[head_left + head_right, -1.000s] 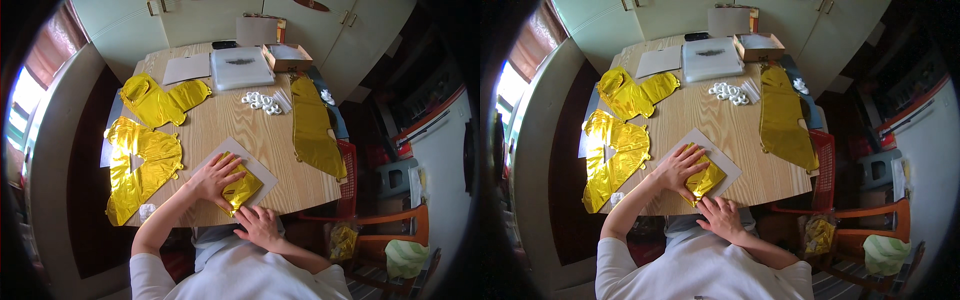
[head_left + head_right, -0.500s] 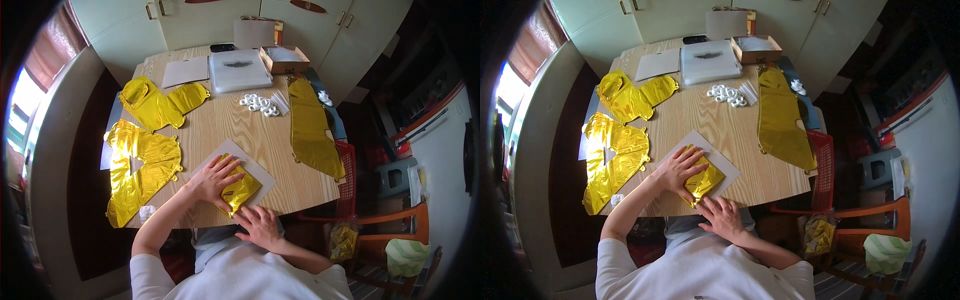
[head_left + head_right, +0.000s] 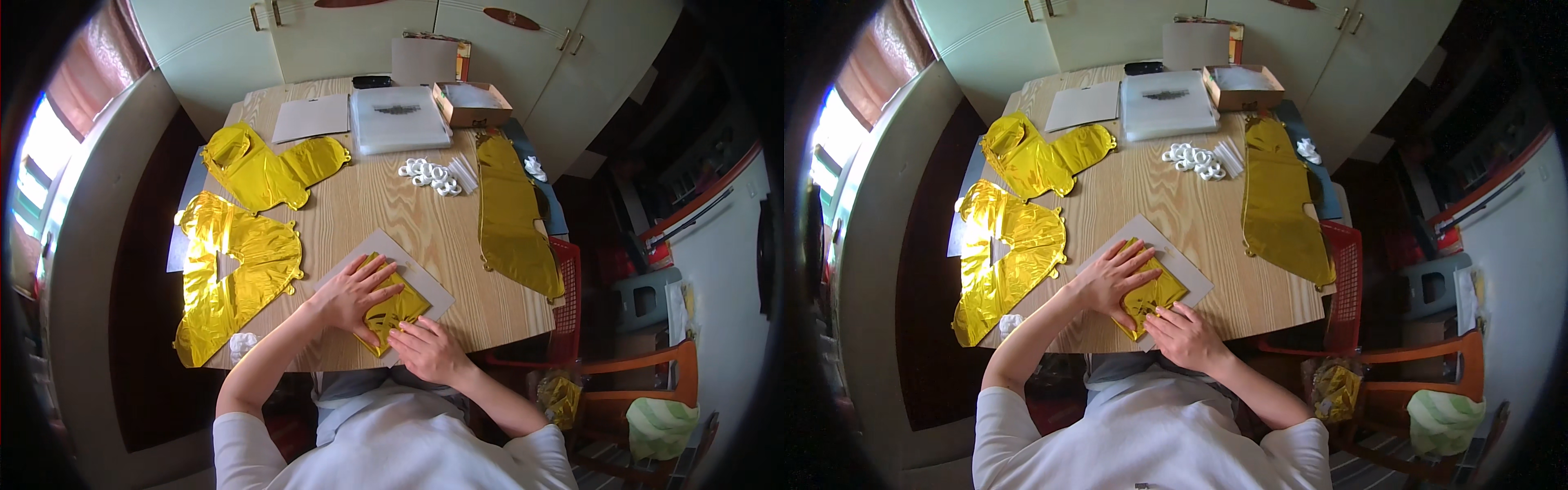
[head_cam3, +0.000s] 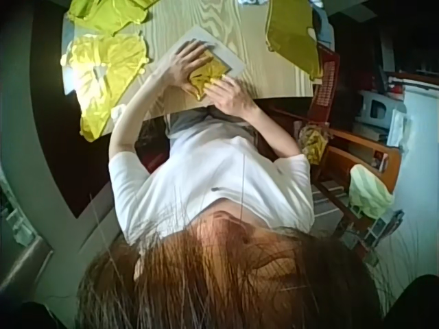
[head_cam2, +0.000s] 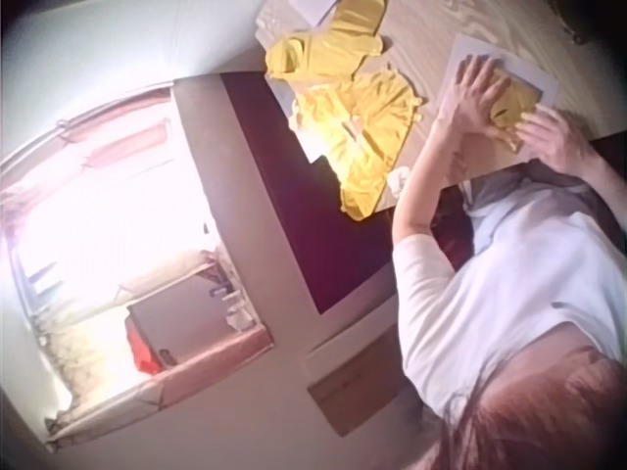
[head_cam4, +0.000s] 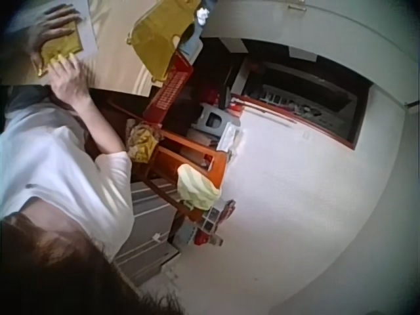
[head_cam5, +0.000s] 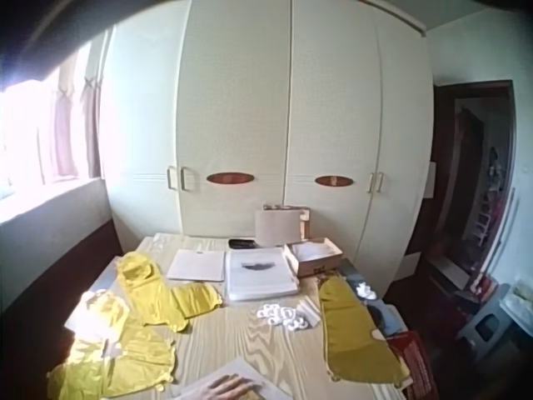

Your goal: Folding gold foil material and placing it on cardboard inserts for packaging.

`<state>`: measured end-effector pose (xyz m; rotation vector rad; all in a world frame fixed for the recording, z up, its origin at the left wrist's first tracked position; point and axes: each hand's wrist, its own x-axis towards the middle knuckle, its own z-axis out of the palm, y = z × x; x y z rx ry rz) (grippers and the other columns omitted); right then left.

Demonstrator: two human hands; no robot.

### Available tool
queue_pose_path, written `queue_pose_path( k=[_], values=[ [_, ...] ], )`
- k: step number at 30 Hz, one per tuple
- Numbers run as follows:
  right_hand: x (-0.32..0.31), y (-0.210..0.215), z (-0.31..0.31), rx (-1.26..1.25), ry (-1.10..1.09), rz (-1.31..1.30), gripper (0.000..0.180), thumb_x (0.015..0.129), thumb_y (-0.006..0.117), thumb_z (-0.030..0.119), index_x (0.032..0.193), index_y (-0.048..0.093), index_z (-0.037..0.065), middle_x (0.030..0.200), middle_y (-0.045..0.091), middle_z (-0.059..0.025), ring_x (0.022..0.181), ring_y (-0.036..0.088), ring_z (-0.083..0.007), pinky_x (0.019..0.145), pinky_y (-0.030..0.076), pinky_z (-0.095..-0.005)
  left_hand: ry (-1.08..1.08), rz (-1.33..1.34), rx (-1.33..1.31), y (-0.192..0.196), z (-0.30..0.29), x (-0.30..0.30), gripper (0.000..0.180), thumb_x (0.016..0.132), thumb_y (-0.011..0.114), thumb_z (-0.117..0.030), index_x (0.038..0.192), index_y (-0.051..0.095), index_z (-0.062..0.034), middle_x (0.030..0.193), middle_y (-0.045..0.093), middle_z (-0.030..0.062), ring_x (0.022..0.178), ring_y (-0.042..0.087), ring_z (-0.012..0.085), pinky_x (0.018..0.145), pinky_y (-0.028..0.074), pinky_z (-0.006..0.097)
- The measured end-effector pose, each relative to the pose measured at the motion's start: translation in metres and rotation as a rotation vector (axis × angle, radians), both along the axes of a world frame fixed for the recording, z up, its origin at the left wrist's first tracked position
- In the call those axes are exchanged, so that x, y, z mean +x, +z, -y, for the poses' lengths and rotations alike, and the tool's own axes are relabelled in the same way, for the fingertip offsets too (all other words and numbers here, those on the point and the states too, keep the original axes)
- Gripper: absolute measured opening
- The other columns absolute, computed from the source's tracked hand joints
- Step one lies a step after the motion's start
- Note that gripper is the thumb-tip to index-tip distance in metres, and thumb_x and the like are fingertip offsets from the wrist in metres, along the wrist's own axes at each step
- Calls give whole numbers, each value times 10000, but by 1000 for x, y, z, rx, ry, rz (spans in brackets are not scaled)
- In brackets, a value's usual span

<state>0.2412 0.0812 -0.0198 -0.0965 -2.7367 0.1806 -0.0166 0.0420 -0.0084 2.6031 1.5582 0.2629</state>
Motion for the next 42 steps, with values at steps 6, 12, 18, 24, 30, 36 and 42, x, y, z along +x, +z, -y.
queue_pose_path(
  k=[6,12,18,24,30,36,42],
  values=[
    [6,-3,2,-17,-17,13,343,820,637,215,1142,677,102,1202,632,-34,1155,569,-178,1078,354,-462,4,5,0,-2,0,0,1149,555,615,-843,1452,396,-159,1534,295,182,1432,239,381,1164,165,541],
    [2,4,3,-28,-18,23,353,822,642,230,1154,671,112,1195,628,-38,1157,568,-176,1075,357,-481,5,-25,-12,0,0,-1,1138,580,591,-849,1459,390,-153,1537,289,186,1439,228,371,1172,152,525],
    [7,-3,3,-75,-25,3,360,820,655,230,1161,662,113,1206,612,-27,1180,545,-181,1081,346,-475,8,-16,-14,0,0,-1,1134,581,601,-839,1460,388,-156,1540,285,185,1441,224,372,1172,153,526],
    [18,-8,3,-30,-44,-93,320,799,677,201,1108,678,120,1157,615,12,1129,539,-148,1027,365,-426,1,-1,-8,-1,0,-1,1138,570,618,-832,1457,390,-156,1536,289,187,1435,232,380,1168,159,536],
    [10,-7,15,28,-66,-100,309,785,687,193,1091,692,148,1135,619,54,1071,532,-113,935,350,-344,-4,13,8,-3,0,-1,1140,562,622,-838,1448,399,-156,1520,313,194,1422,250,398,1157,174,557],
    [9,-10,18,92,-102,-87,321,798,673,225,1111,680,157,1124,612,64,1088,512,-83,935,325,-327,-5,8,8,-3,0,-2,1138,564,617,-841,1450,398,-161,1525,308,190,1424,247,394,1159,170,554],
    [9,-11,21,109,-140,-88,335,799,671,233,1125,676,154,1116,596,72,1050,504,-85,898,331,-320,-2,5,14,-3,0,-1,1137,564,612,-845,1448,401,-163,1529,304,184,1425,247,389,1160,170,551]
  ],
)
